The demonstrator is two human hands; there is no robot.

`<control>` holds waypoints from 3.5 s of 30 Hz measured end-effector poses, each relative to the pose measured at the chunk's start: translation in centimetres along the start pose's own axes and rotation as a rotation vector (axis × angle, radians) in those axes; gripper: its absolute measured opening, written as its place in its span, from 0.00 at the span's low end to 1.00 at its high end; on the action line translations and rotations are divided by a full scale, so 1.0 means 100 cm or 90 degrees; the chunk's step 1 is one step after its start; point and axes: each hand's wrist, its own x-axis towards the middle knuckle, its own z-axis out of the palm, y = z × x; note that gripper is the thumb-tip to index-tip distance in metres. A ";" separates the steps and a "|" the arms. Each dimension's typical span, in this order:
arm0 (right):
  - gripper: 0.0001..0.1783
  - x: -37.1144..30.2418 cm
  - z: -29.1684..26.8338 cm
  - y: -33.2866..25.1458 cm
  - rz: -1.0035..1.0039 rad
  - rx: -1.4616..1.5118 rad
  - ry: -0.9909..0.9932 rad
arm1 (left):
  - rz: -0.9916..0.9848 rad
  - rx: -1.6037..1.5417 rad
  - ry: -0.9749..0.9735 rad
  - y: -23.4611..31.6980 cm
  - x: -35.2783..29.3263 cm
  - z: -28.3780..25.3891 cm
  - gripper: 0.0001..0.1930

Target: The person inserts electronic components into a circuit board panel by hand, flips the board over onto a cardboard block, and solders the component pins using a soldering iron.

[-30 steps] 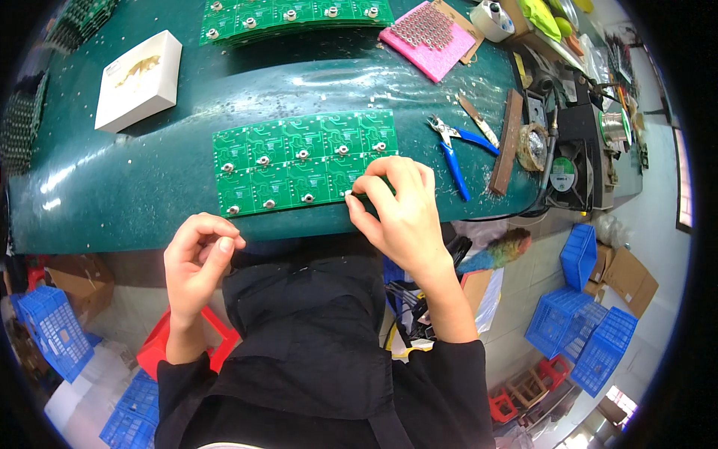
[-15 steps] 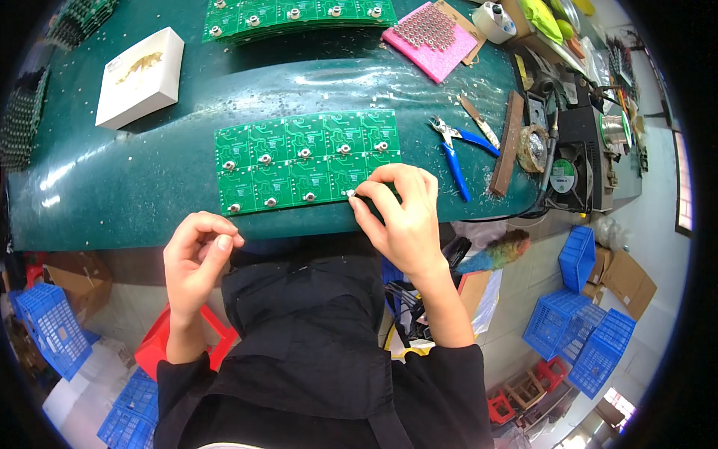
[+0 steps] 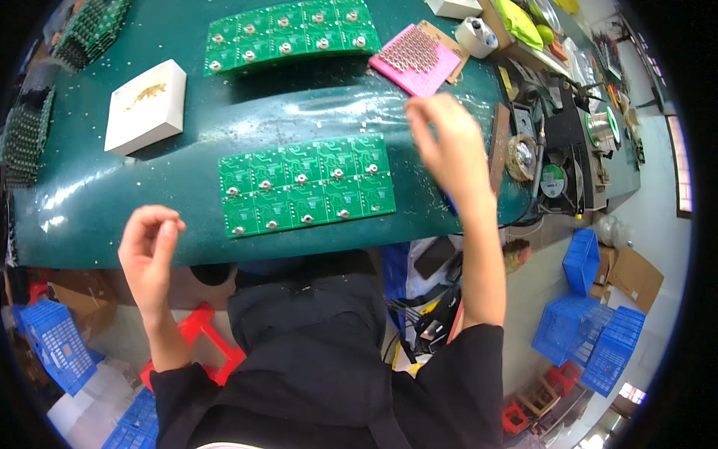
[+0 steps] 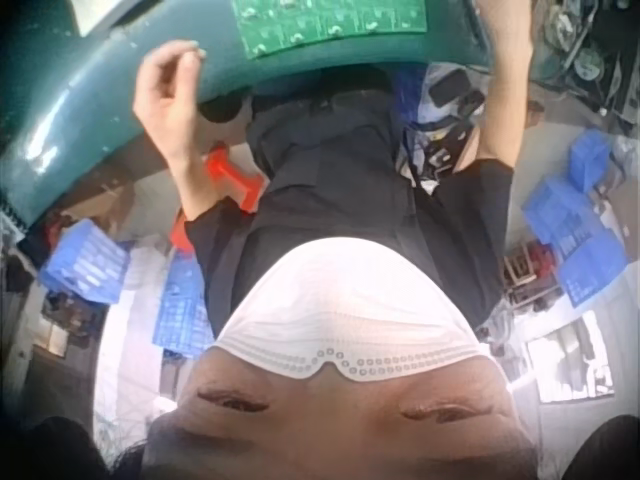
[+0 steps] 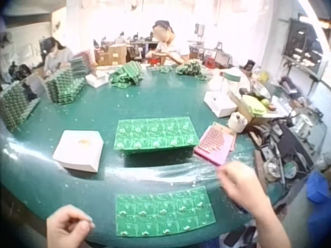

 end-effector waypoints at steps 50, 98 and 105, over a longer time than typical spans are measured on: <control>0.11 -0.071 0.009 -0.114 0.008 0.396 0.013 | 0.312 0.039 -0.248 0.018 0.006 0.088 0.11; 0.12 -0.089 0.001 -0.035 0.007 0.008 -0.093 | 0.009 0.064 0.074 -0.013 -0.021 0.032 0.17; 0.12 -0.086 0.001 -0.039 -0.042 -0.059 -0.095 | 0.019 -0.001 0.153 -0.022 -0.022 0.026 0.17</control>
